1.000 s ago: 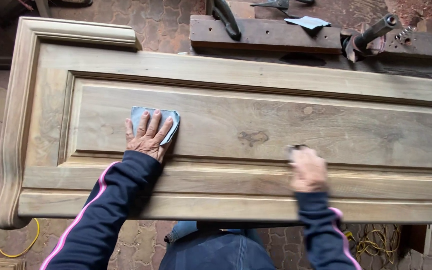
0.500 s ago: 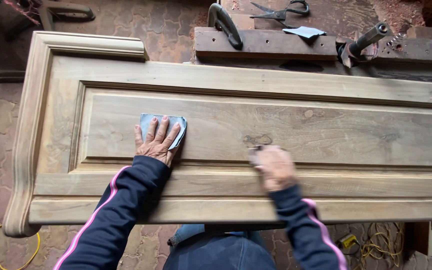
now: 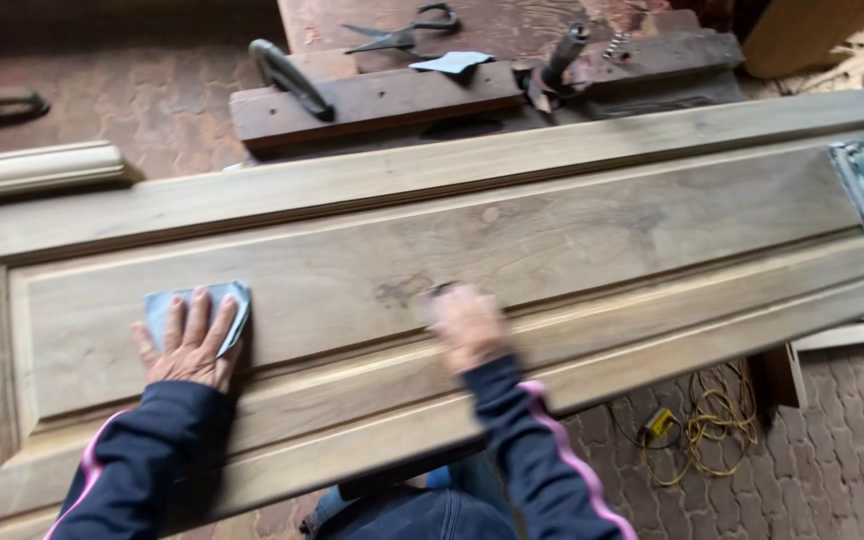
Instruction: Sand a large wooden panel or door using sandpaper and an electric orbital sander.
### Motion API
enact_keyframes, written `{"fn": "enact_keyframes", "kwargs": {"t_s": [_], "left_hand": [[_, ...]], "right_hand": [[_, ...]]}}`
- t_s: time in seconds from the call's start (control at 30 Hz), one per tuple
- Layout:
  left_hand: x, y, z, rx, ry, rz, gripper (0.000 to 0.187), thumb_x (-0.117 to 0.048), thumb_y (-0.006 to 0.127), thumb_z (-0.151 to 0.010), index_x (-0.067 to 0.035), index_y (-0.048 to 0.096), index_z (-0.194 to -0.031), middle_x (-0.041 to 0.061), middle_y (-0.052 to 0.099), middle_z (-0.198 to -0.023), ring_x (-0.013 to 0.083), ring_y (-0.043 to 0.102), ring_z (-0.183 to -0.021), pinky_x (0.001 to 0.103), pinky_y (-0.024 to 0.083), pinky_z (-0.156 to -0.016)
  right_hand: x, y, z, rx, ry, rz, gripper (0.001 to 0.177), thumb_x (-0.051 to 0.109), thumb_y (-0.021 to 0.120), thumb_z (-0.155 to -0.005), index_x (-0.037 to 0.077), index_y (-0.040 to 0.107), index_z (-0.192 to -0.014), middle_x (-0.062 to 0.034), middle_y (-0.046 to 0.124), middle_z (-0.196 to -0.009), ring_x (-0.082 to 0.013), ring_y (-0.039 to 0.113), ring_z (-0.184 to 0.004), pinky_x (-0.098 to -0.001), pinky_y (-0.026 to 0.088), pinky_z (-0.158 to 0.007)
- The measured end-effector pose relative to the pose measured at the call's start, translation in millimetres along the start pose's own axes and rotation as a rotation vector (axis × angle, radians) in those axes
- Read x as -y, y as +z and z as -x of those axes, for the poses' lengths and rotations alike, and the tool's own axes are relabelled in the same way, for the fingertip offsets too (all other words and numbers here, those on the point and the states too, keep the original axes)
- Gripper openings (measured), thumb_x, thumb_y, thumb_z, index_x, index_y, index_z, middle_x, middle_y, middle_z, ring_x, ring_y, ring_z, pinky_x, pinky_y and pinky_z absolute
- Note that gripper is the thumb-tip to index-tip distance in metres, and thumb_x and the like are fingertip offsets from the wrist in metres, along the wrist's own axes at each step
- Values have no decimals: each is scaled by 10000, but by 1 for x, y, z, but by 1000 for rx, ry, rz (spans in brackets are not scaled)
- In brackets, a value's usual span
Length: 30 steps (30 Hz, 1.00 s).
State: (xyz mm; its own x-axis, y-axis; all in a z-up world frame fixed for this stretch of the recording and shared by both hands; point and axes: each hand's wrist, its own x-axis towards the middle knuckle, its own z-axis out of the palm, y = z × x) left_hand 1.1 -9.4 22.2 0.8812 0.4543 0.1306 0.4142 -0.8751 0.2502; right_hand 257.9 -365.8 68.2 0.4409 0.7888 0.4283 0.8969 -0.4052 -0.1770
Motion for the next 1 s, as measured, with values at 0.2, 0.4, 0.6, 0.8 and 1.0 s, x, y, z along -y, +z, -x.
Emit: {"fn": "enact_keyframes", "kwargs": {"t_s": [0.2, 0.4, 0.6, 0.8, 1.0], "left_hand": [[-66, 18, -40, 84, 140, 13, 742, -435, 533, -865, -343, 317, -1569, 91, 248, -1680, 356, 203, -1546, 758, 23, -1162], [-205, 16, -117, 248, 317, -59, 707, -442, 535, -884, -342, 316, -1549, 67, 257, -1656, 343, 215, -1521, 715, 85, -1151], [-225, 19, -134, 208, 340, -65, 689, -449, 538, -882, -339, 350, -1536, 71, 307, -1634, 343, 269, -1507, 682, 115, -1178], [-228, 25, -129, 144, 262, -59, 696, -461, 551, -851, -346, 379, -1515, 52, 337, -1625, 320, 297, -1508, 659, 120, -1217], [-227, 38, -125, 98, 215, -63, 685, -458, 532, -859, -345, 380, -1518, 56, 337, -1630, 326, 290, -1513, 657, 115, -1226]], "right_hand": [[-204, -70, 70, -105, 442, 270, 230, 207, 617, -1019, 1, 704, -1072, -203, 688, -1061, -376, 648, -972, -492, 539, -904], [-90, -14, 36, -152, 225, 115, 405, 244, 695, -902, 1, 688, -1227, -226, 666, -1275, -410, 602, -1252, -545, 433, -1121], [-228, -87, 67, -99, 206, 176, 362, 222, 716, -909, 60, 709, -1232, -159, 686, -1290, -339, 620, -1239, -493, 450, -1083], [-345, -122, 65, 7, 269, 403, 175, 110, 669, -916, 5, 704, -1052, -196, 705, -1107, -390, 654, -1091, -507, 511, -1018], [-162, -66, -39, -155, -8, -20, 369, 217, 688, -819, 43, 699, -1143, -184, 684, -1196, -363, 628, -1178, -512, 466, -1061]]}}
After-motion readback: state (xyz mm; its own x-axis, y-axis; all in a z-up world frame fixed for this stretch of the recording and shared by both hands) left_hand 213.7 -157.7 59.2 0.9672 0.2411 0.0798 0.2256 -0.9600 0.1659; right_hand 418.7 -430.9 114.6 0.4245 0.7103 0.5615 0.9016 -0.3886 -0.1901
